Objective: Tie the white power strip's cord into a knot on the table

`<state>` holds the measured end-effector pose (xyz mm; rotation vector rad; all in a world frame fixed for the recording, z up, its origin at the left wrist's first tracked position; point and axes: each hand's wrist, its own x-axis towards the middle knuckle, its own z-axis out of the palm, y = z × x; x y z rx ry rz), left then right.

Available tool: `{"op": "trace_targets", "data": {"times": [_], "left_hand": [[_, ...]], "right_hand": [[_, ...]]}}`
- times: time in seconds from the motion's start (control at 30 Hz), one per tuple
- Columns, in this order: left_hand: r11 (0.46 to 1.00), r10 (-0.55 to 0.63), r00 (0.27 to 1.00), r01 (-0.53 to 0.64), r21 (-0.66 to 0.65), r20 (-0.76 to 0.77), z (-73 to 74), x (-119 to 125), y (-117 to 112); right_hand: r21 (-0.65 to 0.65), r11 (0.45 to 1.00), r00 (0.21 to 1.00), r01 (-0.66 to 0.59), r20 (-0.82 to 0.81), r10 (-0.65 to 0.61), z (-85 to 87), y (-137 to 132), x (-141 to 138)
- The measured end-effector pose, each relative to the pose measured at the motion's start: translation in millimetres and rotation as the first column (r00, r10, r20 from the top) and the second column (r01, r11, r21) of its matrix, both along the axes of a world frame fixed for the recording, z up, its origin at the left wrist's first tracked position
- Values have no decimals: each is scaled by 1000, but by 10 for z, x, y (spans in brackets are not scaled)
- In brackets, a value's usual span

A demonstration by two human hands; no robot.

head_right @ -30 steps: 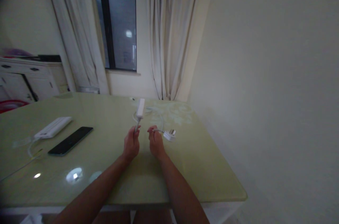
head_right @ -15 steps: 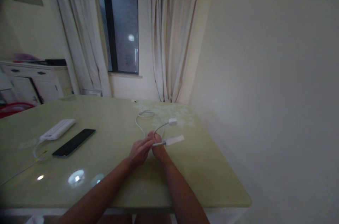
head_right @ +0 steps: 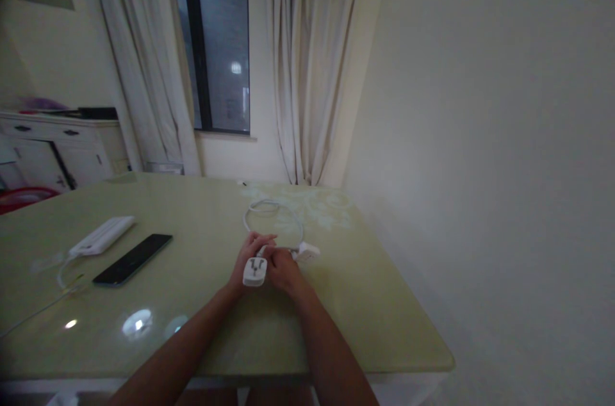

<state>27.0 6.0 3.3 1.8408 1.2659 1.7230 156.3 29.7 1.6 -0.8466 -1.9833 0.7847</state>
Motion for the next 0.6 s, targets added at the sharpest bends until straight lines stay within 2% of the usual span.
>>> {"op": "trace_targets", "data": {"times": [0.17,0.23,0.33,0.43,0.5,0.6], "left_hand": [[989,69,993,-81,121,95,81,-45,8],[982,130,983,-146,123,132,110,-91,7],[962,254,953,-266,56,163,137,-163,5],[948,304,939,-315,44,160,132,-183,5],[953,276,955,-287,96,110,107,-161,7],[954,220,975,-220,205,19,41,-118,22]], "right_hand": [[254,963,981,90,143,-129,44,-18,-7],[306,949,981,69,154,-121,57,-37,-23],[382,924,989,-19,143,-39,82,-69,-42],[398,917,997,8,64,-36,77,-75,-54],[363,927,995,99,-4,-105,50,-58,-59],[343,921,981,186,-20,-191,11,-22,-59]]}}
